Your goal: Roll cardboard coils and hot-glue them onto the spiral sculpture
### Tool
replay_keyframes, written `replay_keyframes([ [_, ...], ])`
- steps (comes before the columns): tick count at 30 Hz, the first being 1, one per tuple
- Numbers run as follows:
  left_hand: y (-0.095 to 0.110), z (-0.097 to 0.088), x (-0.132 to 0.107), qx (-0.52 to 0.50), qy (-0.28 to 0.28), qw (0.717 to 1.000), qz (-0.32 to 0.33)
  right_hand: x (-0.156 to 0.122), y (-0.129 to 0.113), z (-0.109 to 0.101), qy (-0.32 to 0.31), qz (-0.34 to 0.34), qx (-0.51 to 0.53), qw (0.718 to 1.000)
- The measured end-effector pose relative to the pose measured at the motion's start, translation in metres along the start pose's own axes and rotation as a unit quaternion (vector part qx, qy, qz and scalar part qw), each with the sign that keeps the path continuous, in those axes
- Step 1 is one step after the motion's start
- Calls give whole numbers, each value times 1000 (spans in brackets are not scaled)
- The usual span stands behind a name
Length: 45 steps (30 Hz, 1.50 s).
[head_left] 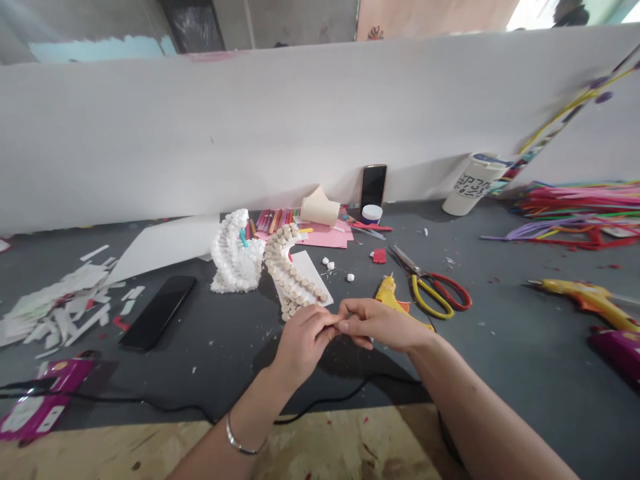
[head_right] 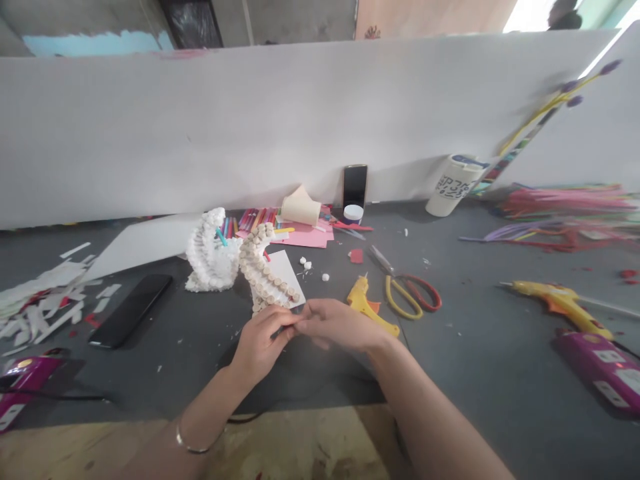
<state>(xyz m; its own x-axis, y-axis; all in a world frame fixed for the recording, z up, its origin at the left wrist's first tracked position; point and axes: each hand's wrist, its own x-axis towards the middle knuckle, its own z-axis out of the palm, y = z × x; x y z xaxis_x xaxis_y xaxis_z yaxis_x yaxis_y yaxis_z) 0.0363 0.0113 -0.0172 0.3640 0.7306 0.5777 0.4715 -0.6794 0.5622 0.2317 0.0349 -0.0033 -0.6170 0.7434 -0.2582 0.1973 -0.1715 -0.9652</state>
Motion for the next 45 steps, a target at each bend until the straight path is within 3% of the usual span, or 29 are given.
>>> replay_keyframes([
  [9, 5, -1, 3, -130, 70, 986, -74, 7, 8, 4, -110, -74, 195, 972],
  [15, 3, 4, 2, -186, 97, 969, -130, 10, 6, 9, -132, -72, 247, 957],
  [18, -2, 2, 4, -166, 62, 977, -117, 10, 6, 7, -97, -65, 213, 970],
  [22, -6, -3, 6, -18, -48, 997, -51, 8, 7, 2, 16, -20, 65, 998],
  [25, -7, -1, 4, 71, -83, 994, -6, 7, 6, 2, 45, 8, -2, 999],
  [30, 0, 0, 1, 62, -38, 997, -4, 6, 6, 3, -24, -18, 54, 998],
  [36, 12, -1, 2, -78, 37, 996, -31, 7, 8, 3, -134, -74, 197, 968],
  [45, 15, 2, 1, -136, 115, 979, -96, 7, 6, 10, -152, -79, 251, 953],
])
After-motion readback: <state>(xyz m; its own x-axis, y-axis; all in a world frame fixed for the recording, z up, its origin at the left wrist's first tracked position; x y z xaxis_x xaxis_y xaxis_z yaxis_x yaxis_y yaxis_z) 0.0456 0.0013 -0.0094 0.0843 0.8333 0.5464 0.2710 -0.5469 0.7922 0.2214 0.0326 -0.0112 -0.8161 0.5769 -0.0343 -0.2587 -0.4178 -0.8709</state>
